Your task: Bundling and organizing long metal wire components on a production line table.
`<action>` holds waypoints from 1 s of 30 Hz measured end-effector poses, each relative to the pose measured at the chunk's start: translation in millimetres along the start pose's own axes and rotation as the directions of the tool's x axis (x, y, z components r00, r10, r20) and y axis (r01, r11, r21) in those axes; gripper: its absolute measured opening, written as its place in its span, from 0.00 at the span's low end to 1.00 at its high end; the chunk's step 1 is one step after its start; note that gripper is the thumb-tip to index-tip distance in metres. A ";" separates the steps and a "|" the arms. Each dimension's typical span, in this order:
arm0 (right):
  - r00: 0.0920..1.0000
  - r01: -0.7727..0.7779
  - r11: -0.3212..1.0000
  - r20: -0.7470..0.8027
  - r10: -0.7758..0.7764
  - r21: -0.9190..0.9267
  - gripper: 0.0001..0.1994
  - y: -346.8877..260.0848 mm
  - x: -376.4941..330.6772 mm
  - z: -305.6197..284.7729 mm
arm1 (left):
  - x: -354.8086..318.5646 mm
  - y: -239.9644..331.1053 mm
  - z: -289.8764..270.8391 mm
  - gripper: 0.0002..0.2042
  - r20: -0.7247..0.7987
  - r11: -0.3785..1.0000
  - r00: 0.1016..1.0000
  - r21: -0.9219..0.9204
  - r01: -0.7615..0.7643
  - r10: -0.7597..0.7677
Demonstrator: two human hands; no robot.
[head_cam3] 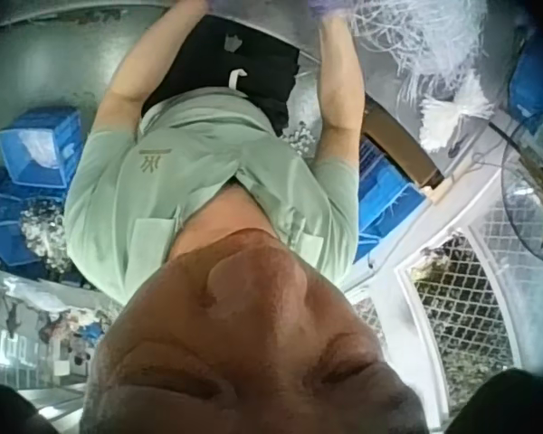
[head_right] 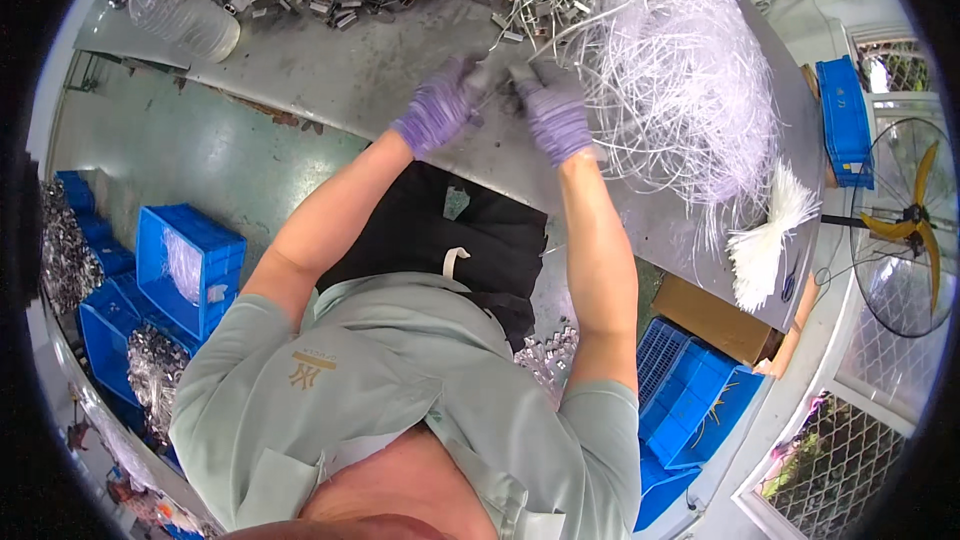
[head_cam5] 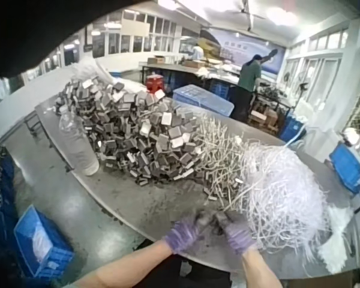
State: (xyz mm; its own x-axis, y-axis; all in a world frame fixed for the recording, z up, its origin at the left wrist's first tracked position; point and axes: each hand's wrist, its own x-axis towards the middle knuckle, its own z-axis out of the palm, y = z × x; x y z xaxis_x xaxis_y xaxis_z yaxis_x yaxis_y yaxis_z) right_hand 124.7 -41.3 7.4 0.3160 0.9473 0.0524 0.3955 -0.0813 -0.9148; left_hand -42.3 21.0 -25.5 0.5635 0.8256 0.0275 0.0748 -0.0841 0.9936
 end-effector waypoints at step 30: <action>0.928 -0.057 0.633 -0.193 0.319 0.772 0.17 28.7 48.3 65.6 | -288.5 -102.5 -201.1 0.29 -0.300 0.780 0.799 0.214 0.588 -0.520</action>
State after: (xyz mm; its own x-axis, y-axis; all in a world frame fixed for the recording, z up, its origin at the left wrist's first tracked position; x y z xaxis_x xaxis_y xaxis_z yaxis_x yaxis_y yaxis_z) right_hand 94.7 22.5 -42.5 0.5860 0.7931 -0.1661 -0.4335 0.1336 -0.8912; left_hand -378.0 -96.4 -113.3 0.1646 0.8714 -0.4622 0.5660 0.3003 0.7677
